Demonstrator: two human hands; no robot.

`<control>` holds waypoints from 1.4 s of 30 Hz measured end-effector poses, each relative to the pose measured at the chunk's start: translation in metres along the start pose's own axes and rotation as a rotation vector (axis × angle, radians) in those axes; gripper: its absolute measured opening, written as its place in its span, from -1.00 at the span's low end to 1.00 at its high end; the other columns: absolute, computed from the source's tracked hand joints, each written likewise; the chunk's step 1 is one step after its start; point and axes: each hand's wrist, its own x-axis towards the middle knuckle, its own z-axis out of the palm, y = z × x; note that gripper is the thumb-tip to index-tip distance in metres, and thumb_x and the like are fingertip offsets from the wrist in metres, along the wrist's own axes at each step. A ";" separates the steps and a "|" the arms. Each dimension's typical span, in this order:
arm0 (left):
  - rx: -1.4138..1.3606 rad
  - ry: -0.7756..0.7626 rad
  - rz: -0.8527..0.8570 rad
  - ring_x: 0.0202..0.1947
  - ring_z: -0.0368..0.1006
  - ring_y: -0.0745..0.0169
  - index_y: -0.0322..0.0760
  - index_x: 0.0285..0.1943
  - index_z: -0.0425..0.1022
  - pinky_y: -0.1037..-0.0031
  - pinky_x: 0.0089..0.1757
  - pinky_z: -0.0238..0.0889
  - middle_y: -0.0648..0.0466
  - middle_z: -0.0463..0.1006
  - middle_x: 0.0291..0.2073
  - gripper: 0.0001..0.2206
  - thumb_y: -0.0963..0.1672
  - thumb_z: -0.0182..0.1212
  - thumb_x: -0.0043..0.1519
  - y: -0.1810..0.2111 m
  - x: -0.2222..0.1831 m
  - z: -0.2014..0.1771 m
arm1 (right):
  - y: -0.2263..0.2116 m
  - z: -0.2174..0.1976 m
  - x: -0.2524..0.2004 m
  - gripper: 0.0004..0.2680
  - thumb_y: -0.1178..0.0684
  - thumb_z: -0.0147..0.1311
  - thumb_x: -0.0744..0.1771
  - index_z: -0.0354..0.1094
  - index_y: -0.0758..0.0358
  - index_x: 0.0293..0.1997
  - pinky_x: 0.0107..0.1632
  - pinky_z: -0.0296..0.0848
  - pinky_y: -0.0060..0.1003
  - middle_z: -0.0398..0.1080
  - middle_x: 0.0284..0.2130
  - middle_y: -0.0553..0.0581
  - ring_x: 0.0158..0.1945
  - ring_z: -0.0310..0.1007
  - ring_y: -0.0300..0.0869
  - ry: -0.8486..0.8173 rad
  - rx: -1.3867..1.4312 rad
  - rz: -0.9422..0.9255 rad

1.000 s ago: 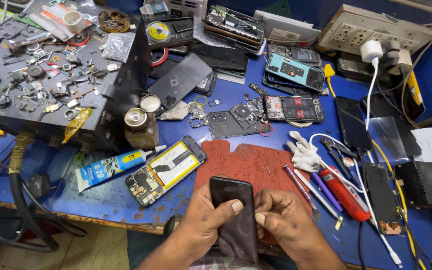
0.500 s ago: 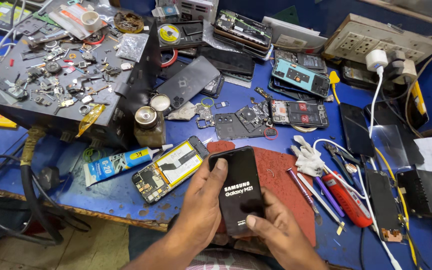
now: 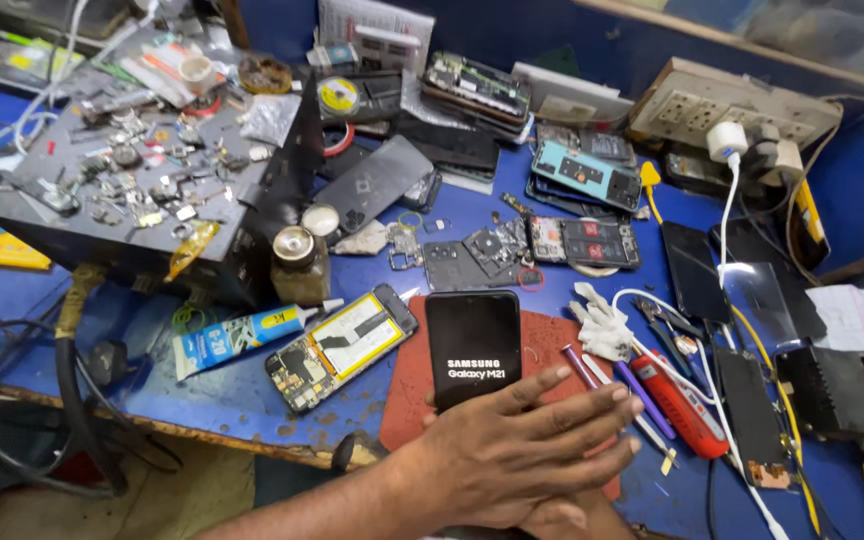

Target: The person performs various repairs on mobile phones at a workstation, including fitting a screen onto a frame, handling a circuit board, and placing a small component from a plastic bag onto the device.

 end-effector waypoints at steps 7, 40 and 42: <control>0.123 -0.011 0.028 0.62 -0.15 0.17 0.01 0.65 0.09 0.03 0.48 -0.47 0.05 0.04 0.61 -0.35 0.21 -0.33 0.42 -0.030 0.017 -0.025 | 0.020 -0.004 -0.007 -0.46 -0.23 0.02 0.26 0.05 0.13 0.37 -0.22 0.61 -0.10 0.46 -0.01 0.25 -0.11 0.59 0.02 0.021 0.251 0.067; -1.613 0.334 -1.423 -0.42 0.66 0.29 -0.29 0.45 0.31 0.52 -0.37 0.54 -0.03 0.68 -0.29 -0.52 -0.19 0.04 0.29 -0.029 -0.058 0.014 | -0.065 0.004 0.004 -0.31 -0.02 0.47 0.09 0.20 0.19 0.34 0.09 0.41 -0.16 0.37 0.08 0.24 0.10 0.42 0.08 0.253 -1.733 -0.511; -1.523 0.337 -1.400 -0.40 0.66 0.32 -0.27 0.46 0.30 0.51 -0.38 0.54 0.00 0.67 -0.31 -0.51 -0.20 0.05 0.28 -0.022 -0.065 0.014 | -0.064 -0.005 -0.001 -0.31 -0.03 0.47 0.09 0.20 0.17 0.34 0.08 0.42 -0.17 0.39 0.07 0.23 0.09 0.44 0.06 0.316 -1.723 -0.478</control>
